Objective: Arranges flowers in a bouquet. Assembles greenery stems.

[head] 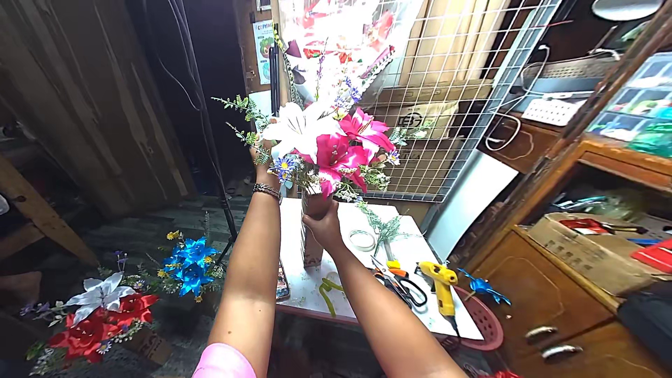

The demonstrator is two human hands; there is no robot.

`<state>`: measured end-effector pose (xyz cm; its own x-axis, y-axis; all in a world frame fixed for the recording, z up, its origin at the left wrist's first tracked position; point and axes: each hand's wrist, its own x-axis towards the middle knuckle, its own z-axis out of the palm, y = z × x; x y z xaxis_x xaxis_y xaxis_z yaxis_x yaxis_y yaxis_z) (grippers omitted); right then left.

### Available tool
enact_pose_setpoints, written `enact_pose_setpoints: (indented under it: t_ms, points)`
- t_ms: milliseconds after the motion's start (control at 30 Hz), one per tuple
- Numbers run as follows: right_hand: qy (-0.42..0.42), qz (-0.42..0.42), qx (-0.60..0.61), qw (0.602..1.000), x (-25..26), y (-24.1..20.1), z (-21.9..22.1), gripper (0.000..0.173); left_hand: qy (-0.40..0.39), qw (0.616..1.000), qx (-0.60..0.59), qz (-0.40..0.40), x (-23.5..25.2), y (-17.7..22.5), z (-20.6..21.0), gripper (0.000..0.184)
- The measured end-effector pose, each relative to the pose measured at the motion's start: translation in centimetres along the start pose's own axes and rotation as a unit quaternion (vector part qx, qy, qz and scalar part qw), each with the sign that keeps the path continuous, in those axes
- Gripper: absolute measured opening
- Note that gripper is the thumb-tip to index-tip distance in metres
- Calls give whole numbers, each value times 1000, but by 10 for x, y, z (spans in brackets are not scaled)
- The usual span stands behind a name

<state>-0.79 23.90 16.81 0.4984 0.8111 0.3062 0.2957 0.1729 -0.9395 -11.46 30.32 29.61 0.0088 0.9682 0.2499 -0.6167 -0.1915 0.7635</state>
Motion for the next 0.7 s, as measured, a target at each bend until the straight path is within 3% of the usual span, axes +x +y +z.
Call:
enact_pose_setpoints:
  t_ms: [133,367,500,700]
  points:
    - [0,-2,3,1000,-1,0,0,89,-16,997,62,43,10,-2,-1,30]
    - [-3,4,-17,1000,-1,-3,-1,93,-11,1000,13,-13,-5,3,-4,32]
    - [-1,12,-20,1000,-1,-4,-1,92,-29,999,41,14,-1,0,-5,32]
    - [-5,-1,-4,1000,-2,-3,-2,91,-74,987,-145,-5,15,-32,-14,38]
